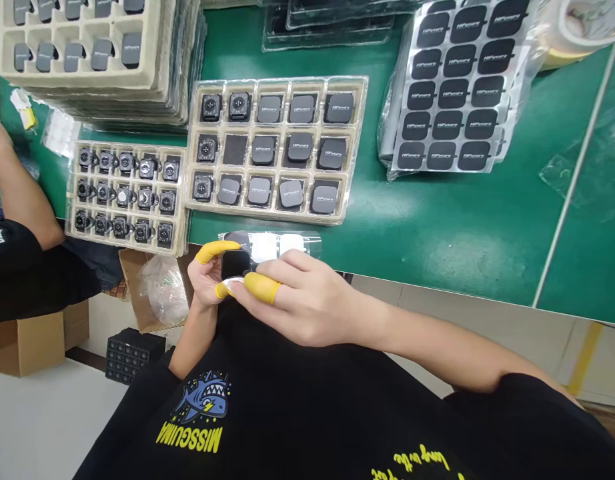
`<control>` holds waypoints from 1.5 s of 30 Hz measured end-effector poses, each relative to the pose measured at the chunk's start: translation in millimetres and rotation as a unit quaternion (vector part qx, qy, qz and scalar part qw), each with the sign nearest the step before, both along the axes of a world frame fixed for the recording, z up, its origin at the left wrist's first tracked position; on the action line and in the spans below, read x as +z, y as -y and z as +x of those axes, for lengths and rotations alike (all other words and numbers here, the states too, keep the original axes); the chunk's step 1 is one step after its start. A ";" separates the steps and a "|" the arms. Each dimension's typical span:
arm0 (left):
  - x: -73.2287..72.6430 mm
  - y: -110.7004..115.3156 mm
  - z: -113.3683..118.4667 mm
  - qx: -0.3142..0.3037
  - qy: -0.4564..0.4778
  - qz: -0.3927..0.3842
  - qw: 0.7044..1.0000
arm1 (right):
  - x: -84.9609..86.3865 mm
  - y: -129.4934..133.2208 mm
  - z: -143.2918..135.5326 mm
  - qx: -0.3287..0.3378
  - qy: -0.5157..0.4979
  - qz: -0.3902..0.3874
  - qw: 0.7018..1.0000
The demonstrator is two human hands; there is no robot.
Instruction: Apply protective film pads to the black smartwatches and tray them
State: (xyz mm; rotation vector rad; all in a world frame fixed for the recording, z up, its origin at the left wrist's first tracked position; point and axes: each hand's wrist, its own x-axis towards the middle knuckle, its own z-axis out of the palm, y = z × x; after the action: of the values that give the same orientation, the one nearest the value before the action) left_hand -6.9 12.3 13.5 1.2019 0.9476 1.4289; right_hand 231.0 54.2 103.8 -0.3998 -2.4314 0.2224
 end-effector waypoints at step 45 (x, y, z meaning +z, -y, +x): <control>7.0 6.3 4.8 0.011 0.011 0.026 1.000 | -25.4 7.4 -11.2 -0.059 -0.044 0.007 0.997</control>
State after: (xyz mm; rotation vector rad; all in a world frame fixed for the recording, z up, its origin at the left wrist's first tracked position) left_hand -2.1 6.0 20.5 1.2135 0.9169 1.4897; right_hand 219.8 46.8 78.4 -0.5155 -2.3119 0.1668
